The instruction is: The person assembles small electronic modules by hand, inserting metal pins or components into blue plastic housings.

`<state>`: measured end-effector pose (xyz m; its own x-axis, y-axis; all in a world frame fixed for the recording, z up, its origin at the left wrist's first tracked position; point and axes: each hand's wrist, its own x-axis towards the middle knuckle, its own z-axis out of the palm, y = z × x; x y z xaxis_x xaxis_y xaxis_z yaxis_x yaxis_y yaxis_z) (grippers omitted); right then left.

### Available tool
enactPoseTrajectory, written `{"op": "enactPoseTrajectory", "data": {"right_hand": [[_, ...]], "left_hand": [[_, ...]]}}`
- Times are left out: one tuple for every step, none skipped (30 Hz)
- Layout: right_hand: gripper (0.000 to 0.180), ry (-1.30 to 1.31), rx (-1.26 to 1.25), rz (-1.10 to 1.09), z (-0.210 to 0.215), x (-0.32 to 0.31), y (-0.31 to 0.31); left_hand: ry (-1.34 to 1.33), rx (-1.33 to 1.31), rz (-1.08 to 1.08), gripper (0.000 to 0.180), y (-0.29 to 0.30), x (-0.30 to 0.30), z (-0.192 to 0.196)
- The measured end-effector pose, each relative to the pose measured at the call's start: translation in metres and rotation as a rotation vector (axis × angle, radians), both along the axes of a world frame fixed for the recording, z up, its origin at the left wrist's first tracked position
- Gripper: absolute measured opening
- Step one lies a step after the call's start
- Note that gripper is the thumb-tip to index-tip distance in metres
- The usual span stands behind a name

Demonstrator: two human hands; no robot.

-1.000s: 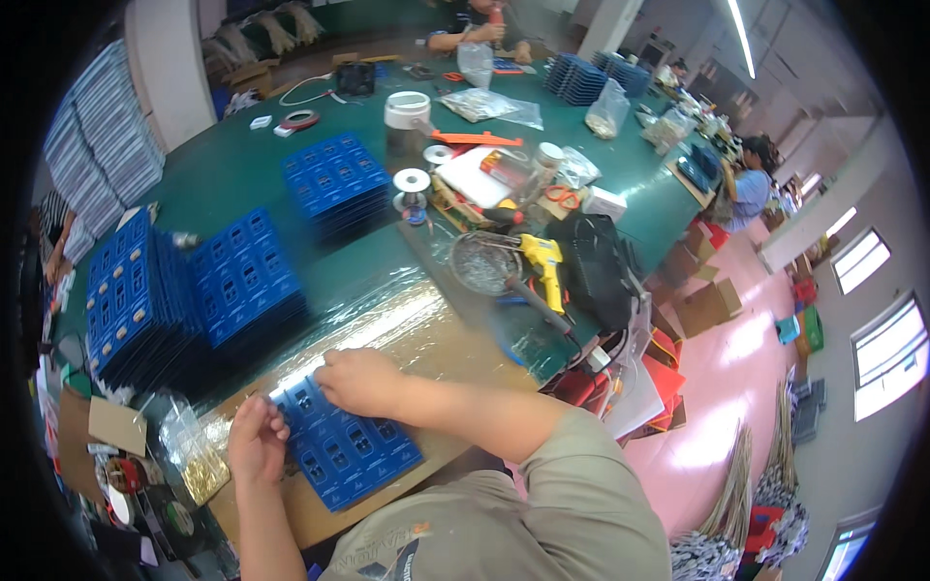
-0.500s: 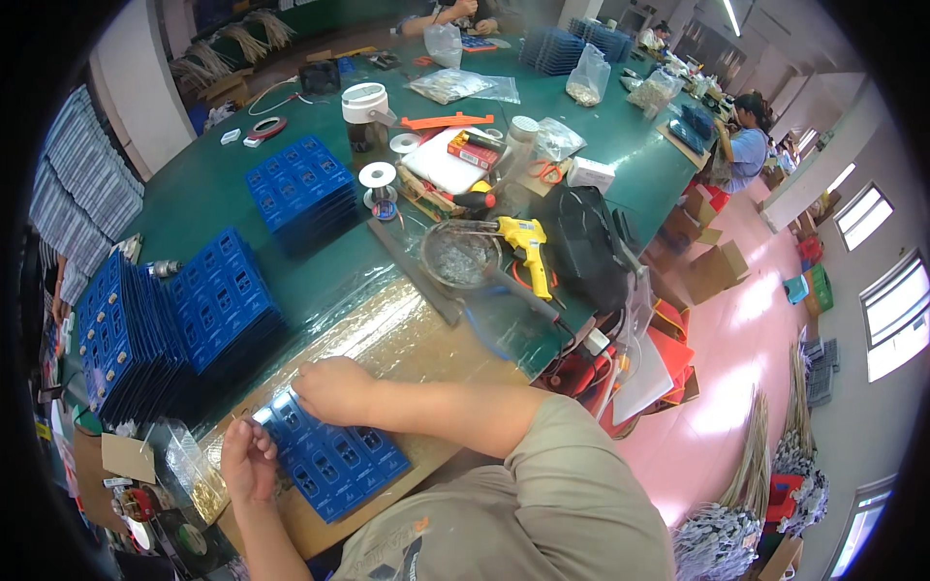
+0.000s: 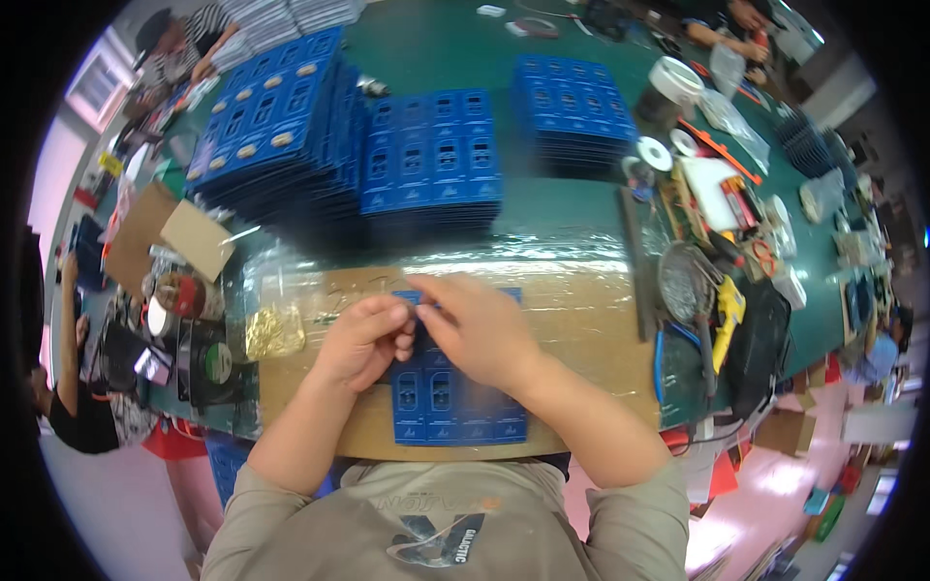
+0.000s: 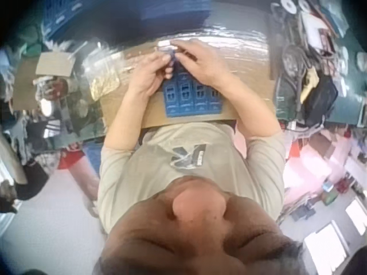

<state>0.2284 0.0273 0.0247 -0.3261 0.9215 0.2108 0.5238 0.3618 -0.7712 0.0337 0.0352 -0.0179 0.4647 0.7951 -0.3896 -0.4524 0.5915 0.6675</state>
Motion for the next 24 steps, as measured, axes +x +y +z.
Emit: {"op": "enactPoseTrajectory", "data": {"right_hand": [[0.030,0.010,-0.008,-0.020,-0.002,-0.004,0.001],[0.030,0.014,-0.014,-0.056,-0.002,-0.006,0.001],[0.030,0.009,-0.017,-0.038,-0.002,-0.008,0.002],[0.029,-0.017,0.016,-0.030,-0.002,-0.009,0.003],[0.028,-0.040,0.051,-0.021,-0.003,-0.011,0.004],[0.028,-0.042,0.053,-0.004,-0.003,-0.013,0.005],[0.026,-0.019,0.056,-0.016,-0.004,-0.016,0.005],[0.024,0.007,0.060,-0.025,-0.004,-0.018,0.004],[0.024,0.007,0.074,0.003,-0.003,-0.019,0.003],[0.020,0.017,0.056,-0.034,-0.004,-0.017,0.000],[0.017,0.033,0.040,-0.061,-0.004,-0.016,-0.002],[0.017,0.039,0.062,-0.018,-0.004,-0.015,-0.003],[0.015,0.043,0.033,-0.026,-0.003,-0.013,-0.006],[0.013,0.042,0.000,-0.049,-0.003,-0.011,-0.007],[0.013,0.041,0.015,-0.027,-0.002,-0.011,-0.006],[0.012,0.062,0.010,-0.017,-0.002,-0.011,-0.004],[0.010,0.080,-0.009,-0.024,-0.004,-0.009,-0.007],[0.010,0.070,0.026,0.011,-0.004,-0.007,-0.006],[0.010,0.060,0.014,-0.003,-0.002,-0.008,-0.004],[0.010,0.073,0.017,0.028,-0.002,-0.010,-0.002],[0.010,0.085,0.019,0.057,-0.001,-0.010,0.001],[0.011,0.062,0.051,0.040,-0.001,-0.009,0.006],[0.011,0.042,0.069,0.023,-0.005,-0.009,0.004],[0.010,0.263,-0.047,-0.036,-0.013,-0.010,0.005]], "left_hand": [[0.003,-0.007,0.037,0.012,0.000,-0.003,0.000],[-0.004,-0.010,0.028,0.013,0.000,-0.005,0.002],[-0.013,-0.011,0.015,0.013,-0.001,-0.006,0.002],[-0.034,-0.011,0.028,0.013,-0.002,-0.008,0.001],[-0.036,-0.010,0.044,0.013,-0.002,-0.009,0.002],[-0.034,-0.010,0.049,0.013,-0.003,-0.011,0.004],[-0.032,-0.008,0.056,0.013,-0.003,-0.011,0.005],[-0.030,-0.002,0.079,0.013,-0.006,-0.011,0.007],[-0.037,0.007,0.061,0.016,-0.006,-0.012,0.008],[-0.042,0.018,0.046,0.019,-0.006,-0.011,0.010],[-0.059,0.029,0.037,0.021,-0.007,-0.009,0.006],[-0.069,0.030,0.027,0.020,-0.007,-0.006,0.002],[-0.080,0.031,0.016,0.019,-0.007,-0.005,-0.001],[-0.079,0.050,0.042,0.019,-0.008,-0.004,-0.001],[-0.100,0.030,0.015,0.019,-0.009,-0.003,-0.001],[-0.122,0.006,-0.018,0.018,-0.009,-0.004,-0.002],[-0.128,0.003,-0.020,0.018,-0.010,-0.004,-0.002],[-0.125,0.014,-0.026,0.018,-0.010,-0.005,-0.003],[-0.125,0.021,-0.038,0.018,-0.009,-0.005,-0.004],[-0.114,0.018,-0.038,0.018,-0.009,-0.006,-0.004],[-0.124,0.027,-0.038,0.018,-0.008,-0.006,-0.004],[-0.111,0.030,-0.024,0.018,-0.004,-0.007,-0.002],[-0.095,0.020,-0.008,0.019,-0.008,-0.007,0.001],[-0.084,0.006,0.009,0.016,-0.006,-0.008,0.003]]}}
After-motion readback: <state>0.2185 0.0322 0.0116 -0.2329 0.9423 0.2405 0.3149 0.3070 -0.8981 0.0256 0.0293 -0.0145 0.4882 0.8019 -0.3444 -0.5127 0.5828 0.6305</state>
